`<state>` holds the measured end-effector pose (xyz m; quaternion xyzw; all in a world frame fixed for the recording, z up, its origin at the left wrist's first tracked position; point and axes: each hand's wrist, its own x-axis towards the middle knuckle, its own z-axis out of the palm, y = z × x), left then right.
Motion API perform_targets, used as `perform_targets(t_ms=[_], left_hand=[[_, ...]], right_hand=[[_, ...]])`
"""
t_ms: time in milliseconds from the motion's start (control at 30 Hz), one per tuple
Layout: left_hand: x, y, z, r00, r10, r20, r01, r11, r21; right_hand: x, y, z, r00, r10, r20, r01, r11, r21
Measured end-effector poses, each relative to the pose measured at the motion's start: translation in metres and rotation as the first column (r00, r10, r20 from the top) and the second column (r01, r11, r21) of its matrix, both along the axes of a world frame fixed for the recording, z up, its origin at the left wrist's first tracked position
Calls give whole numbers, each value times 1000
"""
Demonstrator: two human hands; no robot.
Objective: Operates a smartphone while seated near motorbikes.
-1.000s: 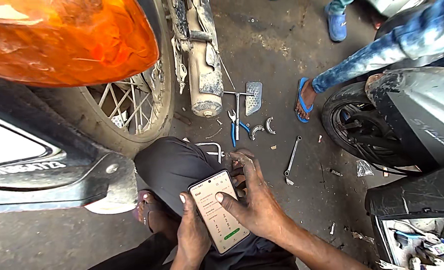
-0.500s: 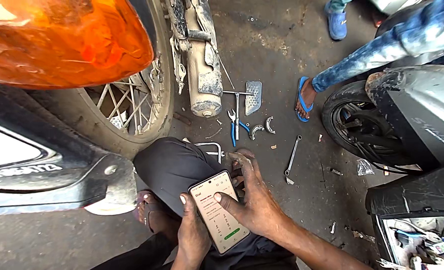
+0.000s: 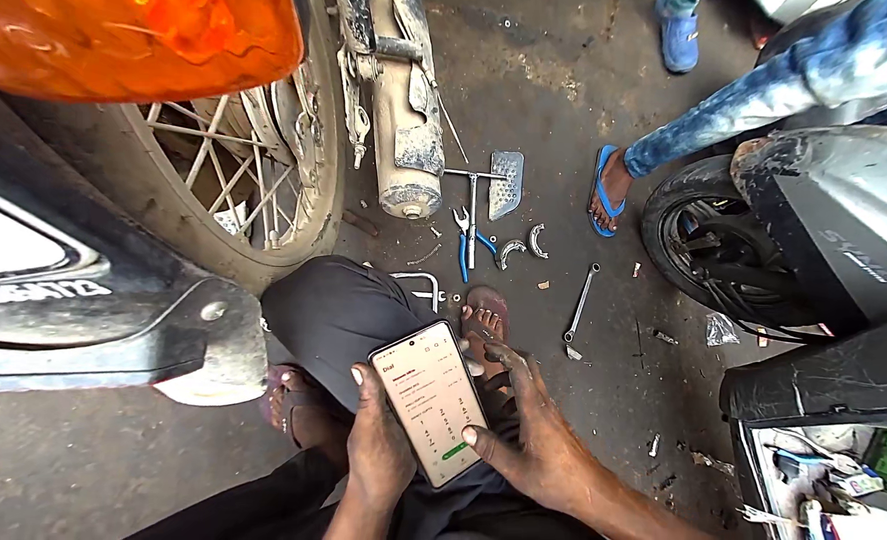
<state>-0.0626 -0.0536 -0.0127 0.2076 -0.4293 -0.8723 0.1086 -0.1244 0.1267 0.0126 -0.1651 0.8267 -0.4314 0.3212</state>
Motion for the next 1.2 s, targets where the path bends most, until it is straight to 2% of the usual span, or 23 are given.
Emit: perform_targets(t_ms=[100, 200, 433, 567, 733, 1000, 1200], left_hand=[[0, 1, 2, 999, 30, 11, -30, 999, -16], [-1, 3, 7, 997, 77, 25, -76, 996, -41], [0, 5, 4, 999, 29, -38, -28, 1000, 7], [-1, 7, 9, 997, 74, -18, -74, 997, -27], [-1, 10, 10, 994, 105, -14, -106, 994, -24], [-3, 9, 10, 993, 117, 15, -117, 993, 3], [1, 2, 0, 999, 47, 18, -48, 999, 20]], right_hand=[[8, -2, 5, 999, 45, 27, -46, 997, 57], [13, -5, 7, 998, 61, 27, -62, 997, 42], [-12, -27, 10, 993, -93, -75, 92, 996, -19], [-30, -48, 17, 991, -82, -104, 76, 996, -56], [-36, -58, 14, 992, -58, -113, 56, 998, -15], [-29, -28, 7, 990, -73, -123, 70, 997, -25], [-4, -2, 1, 998, 43, -54, -42, 999, 14]])
